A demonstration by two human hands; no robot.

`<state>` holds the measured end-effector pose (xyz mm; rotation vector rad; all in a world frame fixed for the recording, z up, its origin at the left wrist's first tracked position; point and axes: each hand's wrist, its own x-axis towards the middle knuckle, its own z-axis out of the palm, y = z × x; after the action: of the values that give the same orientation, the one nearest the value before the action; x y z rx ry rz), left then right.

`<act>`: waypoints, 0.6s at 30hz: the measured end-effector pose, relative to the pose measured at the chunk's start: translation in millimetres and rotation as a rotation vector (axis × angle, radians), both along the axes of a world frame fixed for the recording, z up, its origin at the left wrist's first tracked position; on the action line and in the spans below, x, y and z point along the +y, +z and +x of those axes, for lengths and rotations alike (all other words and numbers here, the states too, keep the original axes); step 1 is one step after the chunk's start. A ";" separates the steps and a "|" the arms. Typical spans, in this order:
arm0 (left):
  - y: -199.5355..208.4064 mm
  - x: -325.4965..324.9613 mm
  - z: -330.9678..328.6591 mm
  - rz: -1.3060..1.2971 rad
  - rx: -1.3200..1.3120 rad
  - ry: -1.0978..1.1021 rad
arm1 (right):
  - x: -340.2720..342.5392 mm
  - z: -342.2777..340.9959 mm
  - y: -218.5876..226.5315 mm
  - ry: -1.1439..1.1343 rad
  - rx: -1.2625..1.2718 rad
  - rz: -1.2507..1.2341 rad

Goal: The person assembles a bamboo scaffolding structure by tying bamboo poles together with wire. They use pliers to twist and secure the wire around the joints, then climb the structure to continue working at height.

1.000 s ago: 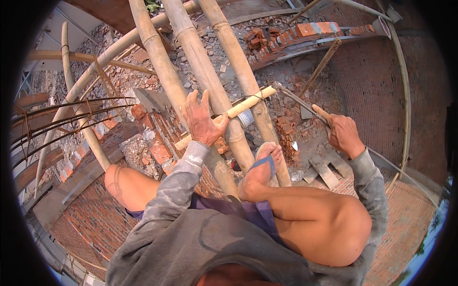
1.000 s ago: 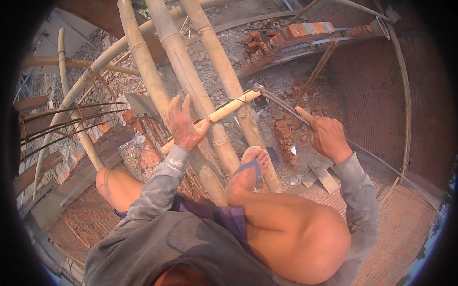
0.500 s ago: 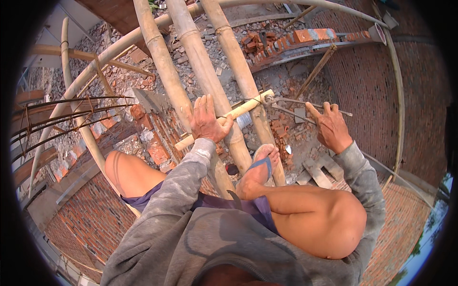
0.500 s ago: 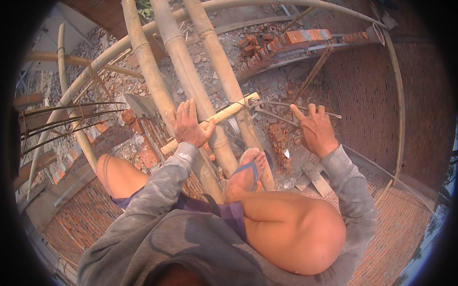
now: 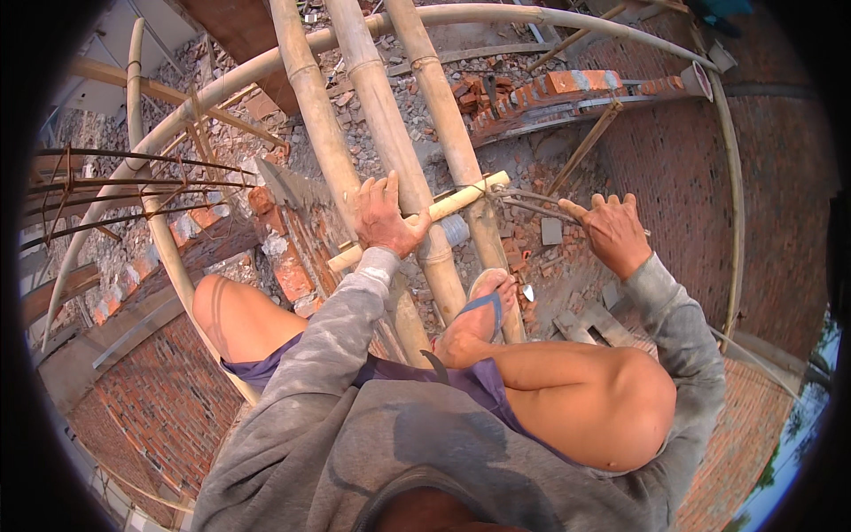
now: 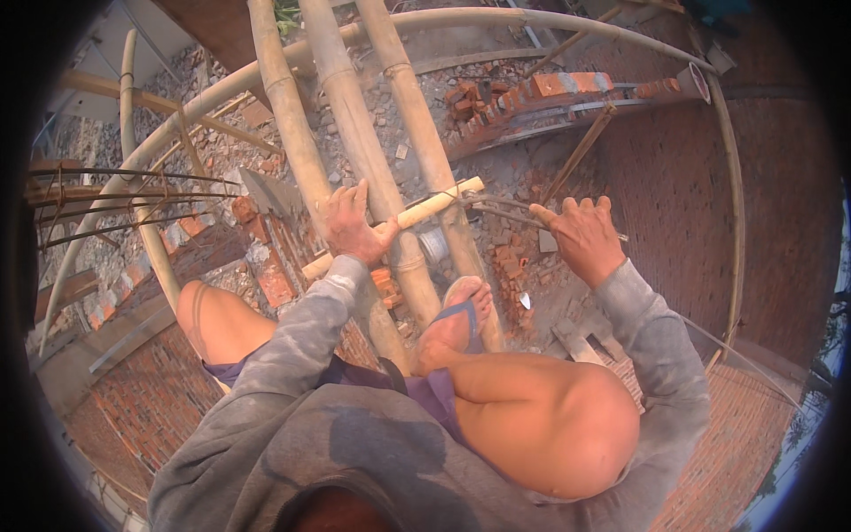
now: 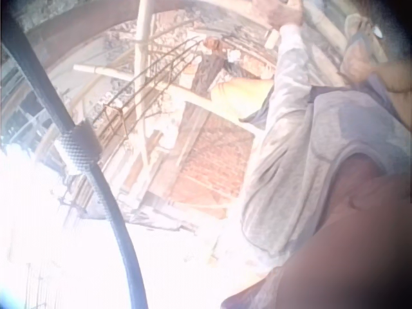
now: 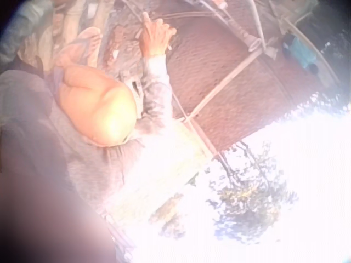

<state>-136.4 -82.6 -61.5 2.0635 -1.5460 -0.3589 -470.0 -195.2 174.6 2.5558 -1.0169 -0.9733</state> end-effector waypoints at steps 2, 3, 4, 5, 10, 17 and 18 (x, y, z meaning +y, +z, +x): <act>1.4 -9.5 12.4 -0.072 0.069 0.101 | -4.3 -3.1 1.9 -0.120 -0.093 0.160; 1.6 -16.5 19.9 -0.016 0.126 0.155 | -6.8 -4.6 1.4 -0.183 -0.130 0.244; 1.7 -23.5 29.7 -0.115 -0.049 0.246 | -9.2 -5.8 0.9 -0.188 -0.150 0.329; 1.0 -33.0 41.1 -0.142 -0.214 0.351 | -11.4 -6.2 -0.4 -0.191 -0.169 0.415; -5.4 -74.6 74.9 0.271 0.186 0.595 | -13.9 0.4 -2.9 -0.478 -0.295 0.718; 1.8 -87.9 74.1 0.463 0.167 0.668 | -25.4 0.5 -4.6 -0.646 -0.050 0.556; 3.1 -89.5 73.6 0.477 0.159 0.669 | -29.0 -2.5 -5.4 -0.438 -0.070 0.321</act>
<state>-62.8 -172.1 -58.3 2.6830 -0.6411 -0.6497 -472.5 -224.1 169.2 2.6881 -1.6044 -1.2479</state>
